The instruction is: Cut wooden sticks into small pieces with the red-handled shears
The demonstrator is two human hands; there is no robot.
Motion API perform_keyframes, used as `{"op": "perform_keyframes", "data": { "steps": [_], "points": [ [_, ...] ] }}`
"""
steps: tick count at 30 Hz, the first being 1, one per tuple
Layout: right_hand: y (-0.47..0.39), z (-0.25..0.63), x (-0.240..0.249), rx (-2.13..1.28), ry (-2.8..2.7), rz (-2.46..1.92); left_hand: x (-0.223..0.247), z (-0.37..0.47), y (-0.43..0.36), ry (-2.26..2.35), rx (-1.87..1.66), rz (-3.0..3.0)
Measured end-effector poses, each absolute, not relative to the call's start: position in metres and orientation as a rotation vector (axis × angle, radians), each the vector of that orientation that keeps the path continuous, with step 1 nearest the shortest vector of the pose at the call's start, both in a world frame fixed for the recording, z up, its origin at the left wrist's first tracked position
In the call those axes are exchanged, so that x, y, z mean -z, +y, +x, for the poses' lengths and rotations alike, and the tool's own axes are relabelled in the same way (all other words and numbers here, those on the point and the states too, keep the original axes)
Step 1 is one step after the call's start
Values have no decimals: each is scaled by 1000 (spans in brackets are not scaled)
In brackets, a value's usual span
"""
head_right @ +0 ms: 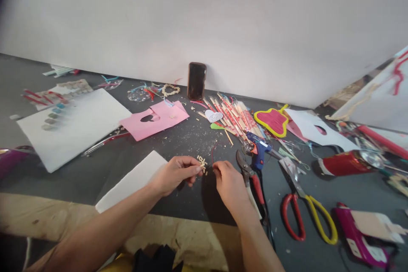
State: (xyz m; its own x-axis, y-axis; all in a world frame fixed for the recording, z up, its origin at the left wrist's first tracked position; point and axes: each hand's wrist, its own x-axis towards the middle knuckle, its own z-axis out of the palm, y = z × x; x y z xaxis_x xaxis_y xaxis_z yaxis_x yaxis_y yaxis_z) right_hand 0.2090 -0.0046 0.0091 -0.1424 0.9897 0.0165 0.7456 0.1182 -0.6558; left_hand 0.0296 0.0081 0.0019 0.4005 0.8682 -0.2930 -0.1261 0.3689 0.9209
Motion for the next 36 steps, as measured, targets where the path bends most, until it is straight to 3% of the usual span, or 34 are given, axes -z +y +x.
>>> {"op": "perform_keyframes", "data": {
  "steps": [8,16,24,29,32,36],
  "points": [
    [-32,255,-43,-279,-2156,-1914,-1,29,9,885,-789,926],
    [-56,283,-5,98,-2201,-2146,-2,29,8,892,-796,925],
    [-57,288,-15,-207,-1847,-2103,-1,30,8,851,-839,896],
    [-64,277,-28,-958,-1142,-1777,-1,30,10,877,-860,867],
    [-67,260,-27,-1156,-1212,-1714,-1,30,11,882,-872,859],
    [-70,243,-23,-1053,-1515,-1770,0,29,12,881,-919,857]
  ]
}}
